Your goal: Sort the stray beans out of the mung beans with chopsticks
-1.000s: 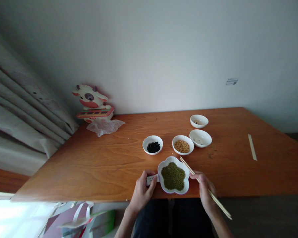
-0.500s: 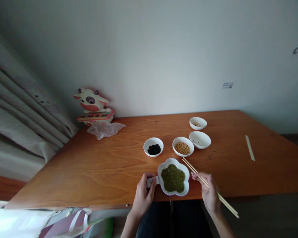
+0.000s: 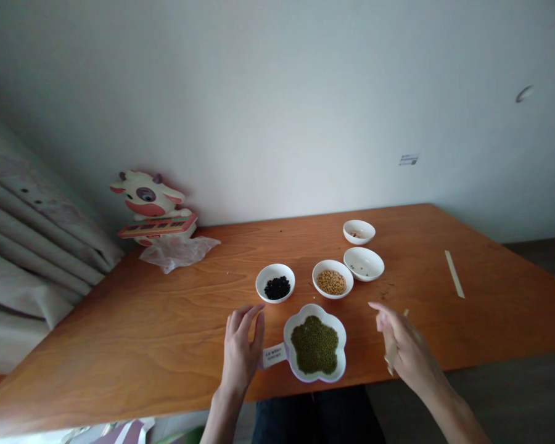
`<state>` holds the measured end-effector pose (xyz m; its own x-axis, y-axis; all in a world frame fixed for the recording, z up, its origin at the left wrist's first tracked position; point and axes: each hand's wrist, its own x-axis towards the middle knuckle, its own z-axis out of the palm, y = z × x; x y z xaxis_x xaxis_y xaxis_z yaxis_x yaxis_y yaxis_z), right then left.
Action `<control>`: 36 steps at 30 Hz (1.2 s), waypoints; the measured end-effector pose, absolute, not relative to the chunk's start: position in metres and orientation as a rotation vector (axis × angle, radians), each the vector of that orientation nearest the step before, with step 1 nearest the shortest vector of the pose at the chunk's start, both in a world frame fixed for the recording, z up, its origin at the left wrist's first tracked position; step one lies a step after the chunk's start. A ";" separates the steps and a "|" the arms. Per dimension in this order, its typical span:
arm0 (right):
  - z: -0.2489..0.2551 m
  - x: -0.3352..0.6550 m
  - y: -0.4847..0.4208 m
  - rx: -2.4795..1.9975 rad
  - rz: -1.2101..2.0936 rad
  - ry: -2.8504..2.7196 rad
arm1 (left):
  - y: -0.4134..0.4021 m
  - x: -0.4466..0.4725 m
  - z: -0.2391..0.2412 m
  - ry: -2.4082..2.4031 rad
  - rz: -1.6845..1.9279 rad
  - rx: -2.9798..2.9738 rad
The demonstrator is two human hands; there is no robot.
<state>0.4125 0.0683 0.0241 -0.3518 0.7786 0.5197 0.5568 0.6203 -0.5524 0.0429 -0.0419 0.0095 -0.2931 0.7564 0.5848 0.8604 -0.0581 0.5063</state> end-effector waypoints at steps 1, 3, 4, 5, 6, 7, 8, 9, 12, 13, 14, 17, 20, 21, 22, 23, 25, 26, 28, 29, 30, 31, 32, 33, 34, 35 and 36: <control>0.026 0.408 0.076 -1.043 0.323 -2.117 | -0.034 0.037 0.012 -2.072 -1.246 -1.819; 0.026 0.397 0.091 -1.044 0.237 -2.216 | -0.021 0.028 0.015 -2.078 -1.172 -1.899; 0.025 0.391 0.097 -1.051 0.190 -2.254 | -0.015 0.025 0.016 -2.083 -1.140 -1.931; 0.023 0.384 0.102 -1.061 0.146 -2.287 | -0.011 0.023 0.016 -2.087 -1.106 -1.969; 0.021 0.378 0.106 -1.071 0.106 -2.316 | -0.007 0.021 0.015 -2.090 -1.072 -2.005; 0.020 0.373 0.110 -1.078 0.070 -2.341 | -0.004 0.021 0.015 -2.092 -1.038 -2.038; 0.018 0.368 0.112 -1.083 0.041 -2.364 | -0.002 0.020 0.015 -2.092 -1.005 -2.067; 0.017 0.365 0.114 -1.085 0.017 -2.385 | 0.001 0.020 0.016 -2.090 -0.972 -2.088; 0.019 0.366 0.122 -1.094 -0.031 -2.424 | 0.008 0.022 0.019 -2.077 -0.886 -2.113; 0.021 0.370 0.126 -1.110 -0.047 -2.420 | 0.010 0.023 0.021 -2.068 -0.861 -2.114; 0.023 0.375 0.131 -1.137 -0.067 -2.407 | 0.012 0.025 0.023 -2.057 -0.836 -2.114; 0.028 0.397 0.150 -1.254 -0.141 -2.345 | 0.017 0.033 0.031 -2.019 -0.772 -2.126; 0.027 0.416 0.170 -1.316 -0.184 -2.365 | 0.021 0.048 0.039 -1.990 -0.713 -2.175; 0.026 0.419 0.175 -1.321 -0.188 -2.386 | 0.022 0.053 0.042 -1.987 -0.699 -2.183; 0.024 0.422 0.180 -1.322 -0.188 -2.408 | 0.023 0.060 0.045 -1.989 -0.686 -2.187; 0.022 0.423 0.184 -1.324 -0.186 -2.427 | 0.024 0.066 0.048 -1.993 -0.663 -2.184; 0.018 0.424 0.189 -1.334 -0.177 -2.460 | 0.028 0.078 0.053 -2.020 -0.506 -2.167; 0.017 0.424 0.191 -1.343 -0.171 -2.474 | 0.030 0.083 0.055 -2.027 -0.433 -2.185; 0.016 0.424 0.193 -1.358 -0.160 -2.503 | 0.034 0.094 0.059 -2.004 -0.329 -2.244; 0.017 0.424 0.193 -1.360 -0.155 -2.518 | 0.037 0.099 0.060 -1.998 -0.278 -2.254; 0.017 0.425 0.192 -1.359 -0.152 -2.534 | 0.040 0.104 0.061 -2.004 -0.232 -2.253; 0.018 0.427 0.191 -1.354 -0.151 -2.549 | 0.042 0.109 0.062 -2.013 -0.200 -2.244; 0.019 0.429 0.189 -1.347 -0.151 -2.561 | 0.045 0.113 0.063 -2.022 -0.177 -2.226; 0.019 0.432 0.187 -1.340 -0.152 -2.571 | 0.048 0.117 0.063 -2.030 -0.166 -2.209; 0.020 0.435 0.184 -1.332 -0.154 -2.577 | 0.051 0.121 0.063 -2.033 -0.164 -2.200; 0.020 0.439 0.181 -1.323 -0.157 -2.580 | 0.054 0.124 0.062 -2.033 -0.166 -2.196; 0.020 0.442 0.177 -1.310 -0.160 -2.582 | 0.057 0.127 0.062 -2.031 -0.171 -2.197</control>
<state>0.4421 0.1773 0.0203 -0.5684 0.7797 0.2624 0.8062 0.5915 -0.0112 0.1267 0.0571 0.0620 0.0794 0.9803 0.1810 0.9967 -0.0754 -0.0288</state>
